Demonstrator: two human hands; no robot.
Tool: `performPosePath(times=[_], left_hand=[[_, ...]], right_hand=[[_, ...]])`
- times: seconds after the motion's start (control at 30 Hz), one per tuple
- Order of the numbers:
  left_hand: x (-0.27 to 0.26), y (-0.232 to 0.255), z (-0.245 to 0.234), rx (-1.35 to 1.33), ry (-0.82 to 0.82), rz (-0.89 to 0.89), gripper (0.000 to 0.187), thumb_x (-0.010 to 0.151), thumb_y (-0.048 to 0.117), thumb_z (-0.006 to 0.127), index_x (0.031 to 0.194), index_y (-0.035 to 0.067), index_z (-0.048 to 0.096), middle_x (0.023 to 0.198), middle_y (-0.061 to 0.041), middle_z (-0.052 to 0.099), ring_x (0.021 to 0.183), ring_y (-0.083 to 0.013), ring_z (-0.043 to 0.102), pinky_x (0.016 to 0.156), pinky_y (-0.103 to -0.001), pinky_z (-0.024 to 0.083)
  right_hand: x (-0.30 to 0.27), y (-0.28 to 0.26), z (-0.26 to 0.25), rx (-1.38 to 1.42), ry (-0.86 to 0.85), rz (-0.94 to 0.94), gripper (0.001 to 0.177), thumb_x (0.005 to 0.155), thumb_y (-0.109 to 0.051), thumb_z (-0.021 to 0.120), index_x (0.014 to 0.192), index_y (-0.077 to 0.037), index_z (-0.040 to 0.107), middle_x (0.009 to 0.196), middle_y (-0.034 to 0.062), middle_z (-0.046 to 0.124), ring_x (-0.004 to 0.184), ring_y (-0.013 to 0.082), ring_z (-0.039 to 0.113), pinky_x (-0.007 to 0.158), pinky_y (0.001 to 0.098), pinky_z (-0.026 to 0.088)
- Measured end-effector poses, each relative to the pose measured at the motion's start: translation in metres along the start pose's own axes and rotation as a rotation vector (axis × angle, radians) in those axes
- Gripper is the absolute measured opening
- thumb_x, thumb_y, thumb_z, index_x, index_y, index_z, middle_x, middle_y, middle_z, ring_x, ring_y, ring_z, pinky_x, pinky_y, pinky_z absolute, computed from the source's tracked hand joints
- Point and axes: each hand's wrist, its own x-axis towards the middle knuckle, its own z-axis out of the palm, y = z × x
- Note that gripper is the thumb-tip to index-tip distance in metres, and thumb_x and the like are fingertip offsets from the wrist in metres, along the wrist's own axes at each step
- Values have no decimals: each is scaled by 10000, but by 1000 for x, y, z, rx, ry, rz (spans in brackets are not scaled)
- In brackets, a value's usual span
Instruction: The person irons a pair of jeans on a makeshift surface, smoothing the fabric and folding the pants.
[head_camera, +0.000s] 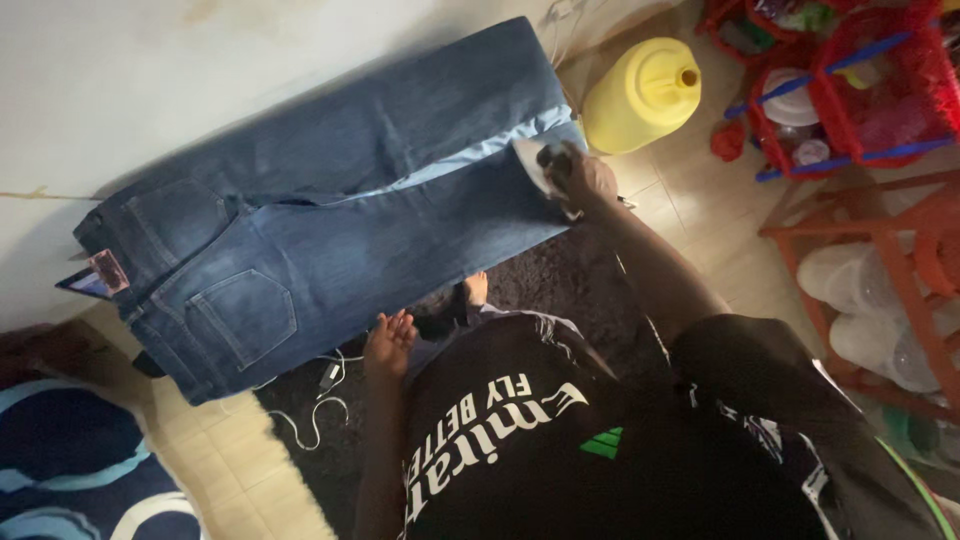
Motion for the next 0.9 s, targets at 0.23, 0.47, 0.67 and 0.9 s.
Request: performPosePath(times=[0.23, 0.47, 0.67, 0.9], left_hand=[[-22, 19, -27, -194, -137, 105, 411, 1024, 357, 545, 1345, 108, 480, 1246, -95, 607, 1208, -283, 660, 923, -417, 573], [-23, 31, -35, 524, -165, 692, 646, 1021, 257, 676, 1484, -48, 343, 1296, -199, 544, 1219, -322, 621, 1011, -444, 573], [-16, 27, -32, 1065, -16, 699, 692, 988, 289, 692, 1416, -130, 346, 1264, -240, 630, 1139, -269, 662, 934, -366, 573], [-8, 10, -15, 241, 80, 170, 472, 1083, 381, 519, 1191, -75, 575, 1249, -241, 684, 1077, -289, 679, 841, -365, 580]], right_hand=[[-3, 22, -6, -36, -37, -193, 605, 981, -575, 680, 1423, -179, 561, 1071, 196, 744, 973, 436, 702, 825, 551, 539], [-7, -21, -47, -17, 1, -58, 504, 865, -530, 756, 1261, -220, 715, 1100, 167, 766, 1012, 366, 732, 882, 498, 567], [-42, -97, -38, 4, -336, -136, 482, 869, -477, 728, 1320, -313, 685, 1248, 40, 716, 1083, 308, 699, 888, 461, 545], [-79, -205, 23, -46, -571, -514, 486, 975, -467, 630, 1433, -319, 568, 1294, 37, 702, 1083, 283, 705, 943, 445, 551]])
